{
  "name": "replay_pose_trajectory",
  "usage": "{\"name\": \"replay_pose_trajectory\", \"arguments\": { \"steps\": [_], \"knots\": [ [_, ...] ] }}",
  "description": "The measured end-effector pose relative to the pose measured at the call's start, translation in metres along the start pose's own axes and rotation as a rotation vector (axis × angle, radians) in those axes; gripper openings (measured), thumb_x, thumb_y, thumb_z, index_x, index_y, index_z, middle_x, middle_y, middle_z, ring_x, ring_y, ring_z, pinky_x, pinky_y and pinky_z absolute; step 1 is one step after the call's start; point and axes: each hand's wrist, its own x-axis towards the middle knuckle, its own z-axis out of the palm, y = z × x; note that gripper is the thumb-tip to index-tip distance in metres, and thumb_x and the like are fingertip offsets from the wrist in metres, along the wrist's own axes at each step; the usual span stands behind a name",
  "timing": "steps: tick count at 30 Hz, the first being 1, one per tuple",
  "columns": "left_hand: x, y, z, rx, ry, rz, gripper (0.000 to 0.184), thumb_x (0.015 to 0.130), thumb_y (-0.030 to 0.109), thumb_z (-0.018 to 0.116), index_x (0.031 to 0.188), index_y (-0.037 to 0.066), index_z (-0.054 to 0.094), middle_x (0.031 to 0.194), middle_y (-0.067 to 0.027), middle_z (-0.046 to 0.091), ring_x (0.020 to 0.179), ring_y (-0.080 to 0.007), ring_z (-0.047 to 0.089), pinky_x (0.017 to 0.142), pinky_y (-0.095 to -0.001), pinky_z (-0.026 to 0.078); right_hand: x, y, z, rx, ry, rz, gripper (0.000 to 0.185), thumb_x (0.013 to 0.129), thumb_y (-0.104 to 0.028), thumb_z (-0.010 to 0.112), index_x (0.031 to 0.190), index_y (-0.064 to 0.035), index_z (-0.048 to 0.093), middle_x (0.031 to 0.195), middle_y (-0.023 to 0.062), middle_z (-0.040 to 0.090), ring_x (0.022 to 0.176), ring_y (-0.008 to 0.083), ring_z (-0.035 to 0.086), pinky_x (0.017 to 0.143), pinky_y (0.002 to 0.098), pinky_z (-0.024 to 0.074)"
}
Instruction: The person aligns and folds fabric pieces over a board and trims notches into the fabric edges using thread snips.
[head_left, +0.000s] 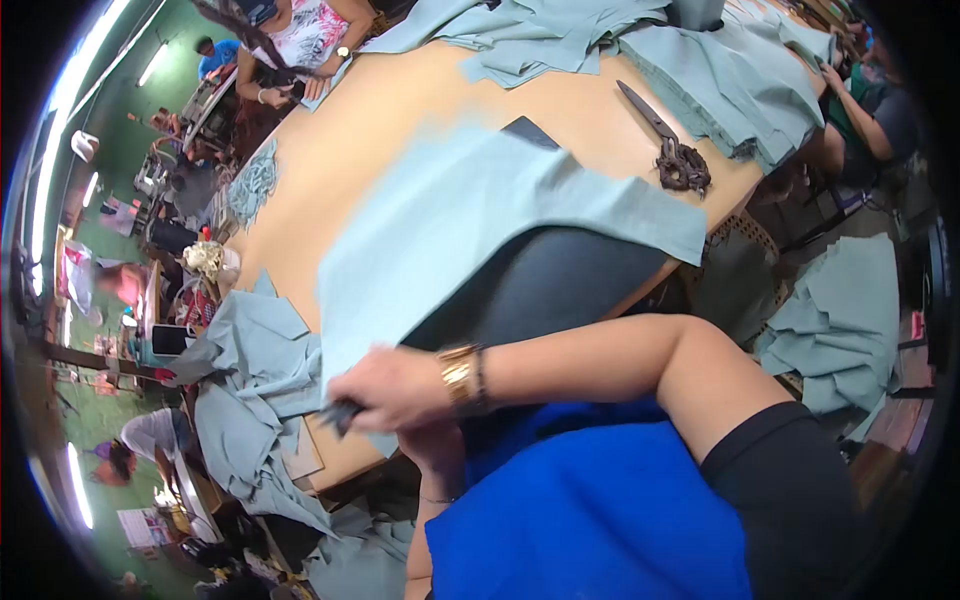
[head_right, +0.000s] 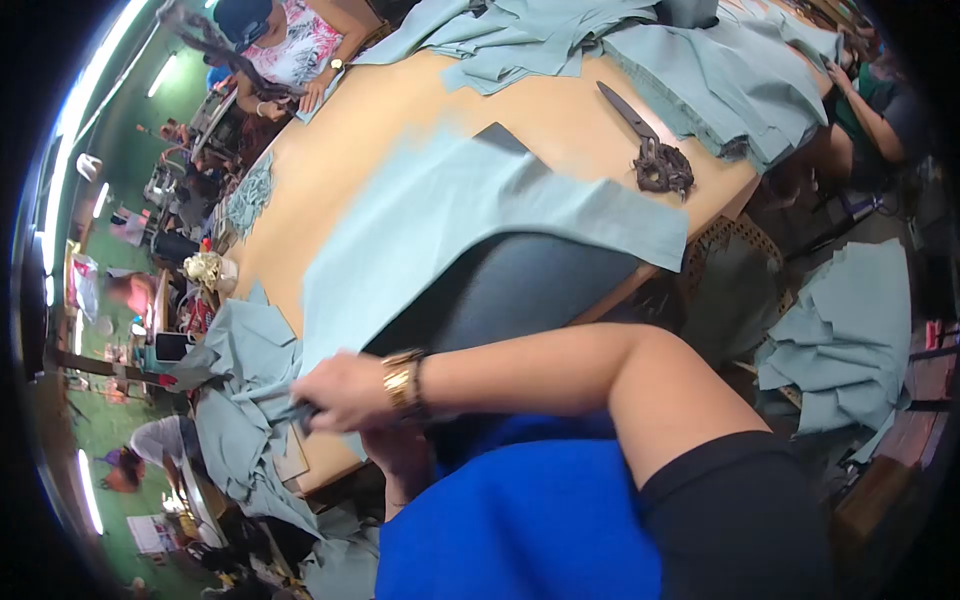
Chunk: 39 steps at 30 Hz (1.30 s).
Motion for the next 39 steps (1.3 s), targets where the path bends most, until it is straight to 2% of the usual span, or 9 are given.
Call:
{"name": "replay_pose_trajectory", "arguments": {
  "steps": [5,8,13,17,18,19,28,32,39],
  "knots": [
    [0.006,0.044,-0.036,0.536,0.369,-0.082,0.058,0.102,0.042,0.043,0.148,0.007,0.036,0.142,-0.0181,0.044,0.136,-0.0325,0.038,0.114,-0.0506,0.029,0.028,-0.078,0.025,0.629,-0.232,-0.203,0.022,0.090,-0.023,0.065,0.096,-0.0016,0.060,0.080,0.0123,0.063,0.075,0.0185,0.059,0.070,0.0341,0.0487],
    [0.032,0.093,0.013,1.313,0.509,0.443,0.060,0.101,0.043,0.045,0.148,0.007,0.037,0.144,-0.0192,0.043,0.138,-0.0338,0.036,0.115,-0.0516,0.027,0.026,-0.098,-0.002,0.987,-0.055,-0.338,0.015,0.095,-0.014,0.062,0.105,-0.0042,0.061,0.093,0.0049,0.063,0.079,0.0132,0.056,0.073,0.0306,0.0477],
    [0.117,0.116,0.123,1.950,-0.014,0.917,0.063,0.100,0.045,0.048,0.149,0.006,0.037,0.148,-0.0210,0.040,0.141,-0.0360,0.032,0.117,-0.0533,0.022,-0.036,-0.033,-0.127,1.445,0.207,-0.260,0.033,0.102,-0.032,0.045,0.114,-0.0073,0.064,0.102,0.0075,0.070,0.096,0.0238,0.069,0.096,0.0416,0.0547],
    [0.150,0.070,0.139,2.005,-0.518,0.420,0.081,0.091,0.058,0.056,0.152,0.010,0.035,0.158,-0.0249,0.024,0.149,-0.0410,0.014,0.117,-0.0592,0.016,-0.103,0.036,-0.184,1.178,1.120,0.185,0.030,0.102,-0.028,0.046,0.109,-0.0036,0.063,0.087,0.0023,0.069,0.069,0.0146,0.065,0.099,0.0573,0.0512],
    [0.153,0.054,0.129,1.986,-0.545,0.372,0.081,0.091,0.057,0.058,0.152,0.010,0.034,0.159,-0.0226,0.023,0.149,-0.0398,0.017,0.119,-0.0553,0.013,-0.153,0.104,-0.207,1.330,0.697,-0.047,0.025,0.100,-0.024,0.048,0.106,-0.0038,0.062,0.082,0.0013,0.067,0.050,0.0080,0.050,0.098,0.0573,0.0510],
    [0.154,0.044,0.126,1.994,-0.576,0.346,0.087,0.087,0.065,0.057,0.152,0.011,0.035,0.158,-0.0245,0.024,0.149,-0.0409,0.016,0.116,-0.0618,0.016,-0.150,0.067,-0.191,1.107,1.258,0.261,0.021,0.099,-0.023,0.051,0.099,-0.0045,0.062,0.075,0.0000,0.064,0.042,0.0063,0.034,0.094,0.0544,0.0538],
    [0.145,0.009,0.120,2.108,-0.530,0.311,0.093,0.082,0.073,0.056,0.153,0.017,0.035,0.162,-0.0200,0.017,0.151,-0.0381,0.012,0.114,-0.0662,0.010,-0.215,0.092,-0.195,1.159,1.168,0.260,0.020,0.095,-0.023,0.058,0.098,-0.0042,0.064,0.080,0.0001,0.063,0.047,0.0056,0.038,0.089,0.0519,0.0567],
    [0.158,0.014,0.110,2.009,-0.527,0.263,0.079,0.090,0.063,0.053,0.152,0.016,0.037,0.161,-0.0199,0.020,0.150,-0.0367,0.014,0.115,-0.0645,0.011,-0.219,0.094,-0.214,1.087,1.114,0.430,0.032,0.097,-0.026,0.055,0.114,0.0007,0.062,0.099,0.0125,0.067,0.086,0.0291,0.068,0.084,0.0470,0.0591],
    [0.159,0.064,0.100,1.330,-0.329,0.397,0.047,0.102,0.033,0.051,0.140,0.004,0.050,0.145,-0.0207,0.045,0.138,-0.0290,0.040,0.113,-0.0348,0.029,-0.210,0.103,-0.259,-0.312,1.324,0.167,0.028,0.101,-0.027,0.057,0.109,-0.0016,0.066,0.102,0.0076,0.068,0.090,0.0149,0.064,0.080,0.0268,0.0497]
  ]
}}
